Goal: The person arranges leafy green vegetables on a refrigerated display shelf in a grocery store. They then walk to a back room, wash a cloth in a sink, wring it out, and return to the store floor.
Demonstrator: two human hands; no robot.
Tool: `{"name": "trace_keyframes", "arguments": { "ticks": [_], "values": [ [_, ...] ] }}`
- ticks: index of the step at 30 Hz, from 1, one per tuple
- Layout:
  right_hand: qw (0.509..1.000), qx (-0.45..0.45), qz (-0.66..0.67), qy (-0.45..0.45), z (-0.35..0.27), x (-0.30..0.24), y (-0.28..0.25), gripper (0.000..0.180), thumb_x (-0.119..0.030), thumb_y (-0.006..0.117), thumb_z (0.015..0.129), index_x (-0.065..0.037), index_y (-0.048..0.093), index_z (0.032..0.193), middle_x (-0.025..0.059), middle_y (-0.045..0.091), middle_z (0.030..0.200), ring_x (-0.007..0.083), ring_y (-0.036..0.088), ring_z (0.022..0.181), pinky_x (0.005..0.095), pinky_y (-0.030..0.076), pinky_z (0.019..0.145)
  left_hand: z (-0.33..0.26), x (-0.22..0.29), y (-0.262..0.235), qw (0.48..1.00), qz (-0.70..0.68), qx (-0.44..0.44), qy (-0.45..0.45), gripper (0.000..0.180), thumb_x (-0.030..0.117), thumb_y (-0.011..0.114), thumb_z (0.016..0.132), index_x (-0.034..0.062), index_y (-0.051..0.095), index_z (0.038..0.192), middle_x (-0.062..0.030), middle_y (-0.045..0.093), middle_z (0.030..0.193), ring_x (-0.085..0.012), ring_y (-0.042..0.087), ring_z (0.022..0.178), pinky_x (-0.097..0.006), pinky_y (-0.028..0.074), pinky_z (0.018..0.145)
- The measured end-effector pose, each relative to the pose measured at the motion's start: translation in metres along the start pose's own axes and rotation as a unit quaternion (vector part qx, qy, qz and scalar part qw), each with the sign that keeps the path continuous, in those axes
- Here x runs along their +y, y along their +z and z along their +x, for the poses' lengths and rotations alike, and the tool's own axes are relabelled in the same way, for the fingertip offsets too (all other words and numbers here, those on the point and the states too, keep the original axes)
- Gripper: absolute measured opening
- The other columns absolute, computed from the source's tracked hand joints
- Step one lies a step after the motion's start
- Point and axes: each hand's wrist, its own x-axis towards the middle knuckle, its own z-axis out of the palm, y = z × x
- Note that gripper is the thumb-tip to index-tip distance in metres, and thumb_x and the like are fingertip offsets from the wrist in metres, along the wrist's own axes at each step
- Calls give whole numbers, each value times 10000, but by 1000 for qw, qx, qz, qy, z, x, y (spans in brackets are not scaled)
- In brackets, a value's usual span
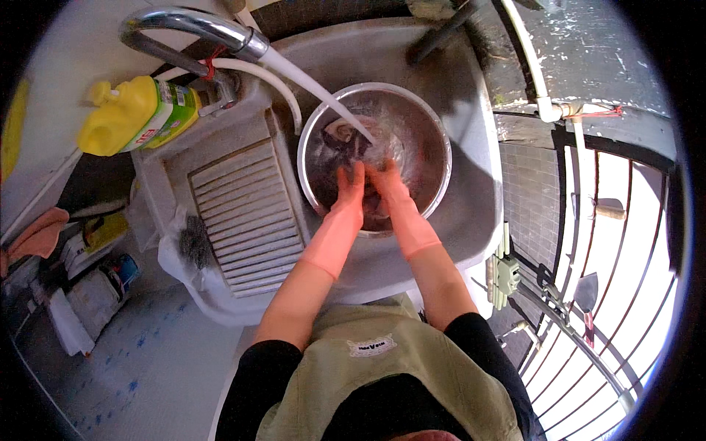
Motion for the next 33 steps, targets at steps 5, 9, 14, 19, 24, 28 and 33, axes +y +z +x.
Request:
{"name": "trace_keyframes", "arguments": {
  "ticks": [5,9,14,19,24,28,33],
  "values": [
    [962,-227,-45,144,-95,-165,-84,713,-476,715,853,-87,530,1422,148,681,1226,250,667,1101,350,513,924,37,1,-38,928,-268,-253,-50,737,589,609,916,272,310,1511,-103,538,1374,-313,566,1173,-480,500,940],
    [954,-284,-94,6,-114,-167,-99,534,-449,680,890,-87,648,1281,149,710,1138,223,689,1028,344,521,882,63,-15,-32,899,-313,-304,-37,466,382,637,945,158,538,1342,-107,596,1272,-293,589,1140,-475,519,924],
    [966,-242,20,-89,-104,-155,-89,397,-381,628,950,-60,691,1175,177,720,1052,228,690,953,352,516,851,13,8,-26,912,-308,-239,-127,344,265,492,1005,62,585,1267,-115,630,1212,-265,592,1148,-442,520,923],
    [990,-89,-100,-33,0,-73,-68,461,-374,639,949,-17,630,1242,224,696,1113,352,657,1079,406,486,927,20,-8,-22,985,-114,-125,43,504,266,623,956,64,473,1392,-120,556,1353,-277,555,1212,-422,465,1013],
    [888,55,-409,-204,-25,-55,-58,798,-489,712,835,-195,393,1504,254,487,1422,464,550,1207,455,476,1011,23,-1,-27,976,170,65,116,797,353,688,909,112,274,1547,-176,431,1493,-359,458,1343,-449,411,1084],
    [950,-102,-291,-46,-45,-74,-42,815,-419,773,790,-173,415,1479,213,451,1449,425,559,1216,445,479,1010,32,0,-16,979,164,19,118,931,478,687,890,134,174,1588,-178,338,1566,-344,399,1398,-457,388,1107],
    [945,-302,-80,-93,-74,-133,-59,413,-222,793,801,-60,657,1157,125,700,1046,291,619,1111,406,483,916,55,9,-60,967,-125,-220,29,902,610,667,870,128,296,1536,-142,395,1526,-289,467,1329,-440,436,1057]
  ]
}}
